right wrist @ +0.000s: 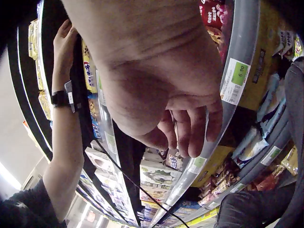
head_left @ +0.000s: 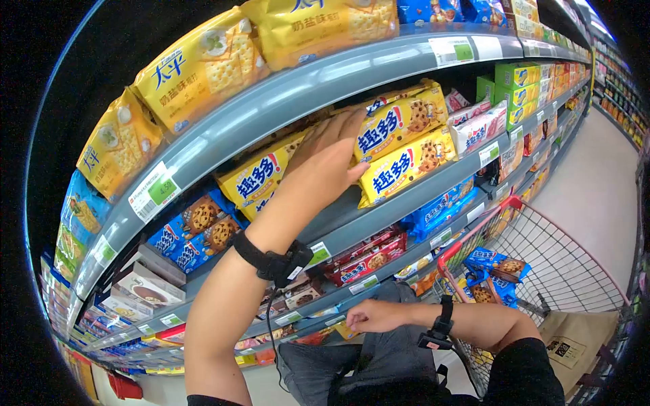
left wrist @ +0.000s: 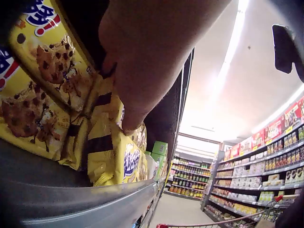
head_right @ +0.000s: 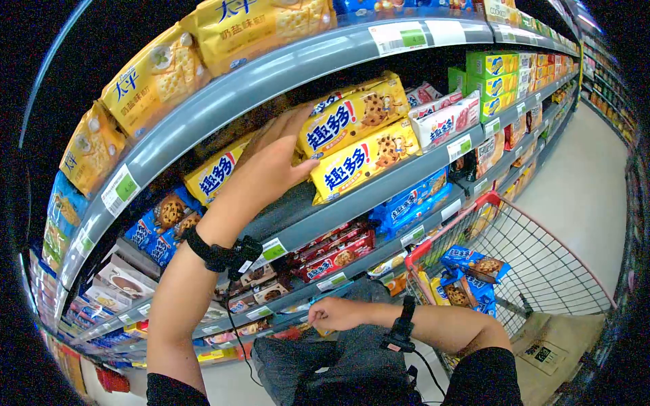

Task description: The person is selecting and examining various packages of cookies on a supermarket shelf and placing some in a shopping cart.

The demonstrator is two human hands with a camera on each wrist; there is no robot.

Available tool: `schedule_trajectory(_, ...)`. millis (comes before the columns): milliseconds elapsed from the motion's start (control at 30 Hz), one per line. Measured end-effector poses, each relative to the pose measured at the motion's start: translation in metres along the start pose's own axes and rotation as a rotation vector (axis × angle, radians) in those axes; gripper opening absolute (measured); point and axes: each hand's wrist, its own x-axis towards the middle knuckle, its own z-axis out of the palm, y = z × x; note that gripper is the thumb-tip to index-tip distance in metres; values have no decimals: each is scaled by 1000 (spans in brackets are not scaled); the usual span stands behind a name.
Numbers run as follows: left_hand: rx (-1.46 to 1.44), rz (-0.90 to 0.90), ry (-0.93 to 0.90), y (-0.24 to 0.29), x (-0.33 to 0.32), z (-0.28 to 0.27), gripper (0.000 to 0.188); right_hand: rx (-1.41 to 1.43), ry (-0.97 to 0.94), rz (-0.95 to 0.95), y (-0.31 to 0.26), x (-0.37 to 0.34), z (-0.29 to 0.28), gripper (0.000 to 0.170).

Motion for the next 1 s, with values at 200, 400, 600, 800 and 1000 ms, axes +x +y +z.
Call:
schedule_trajectory(200, 138, -86, -122, 9, 10, 7, 80, 31, -44, -15, -5, -1, -2, 22)
schedule_trajectory(400, 185, -80, -72, 8, 18, 6, 65, 23, -28, -69, -2, 0, -1, 23)
schedule_trajectory(600, 110, -11, 1, 9, 16, 12, 46, 25, -19, -31, -9, -3, -4, 23)
schedule_trajectory(800, -52, -179, -105, 15, 12, 12, 41, 6, -32, -22, -14, -3, -6, 23)
schedule_trajectory(1000, -69, -137, -63, 5, 13, 19, 43, 7, -42, -17, -10, -1, -6, 23)
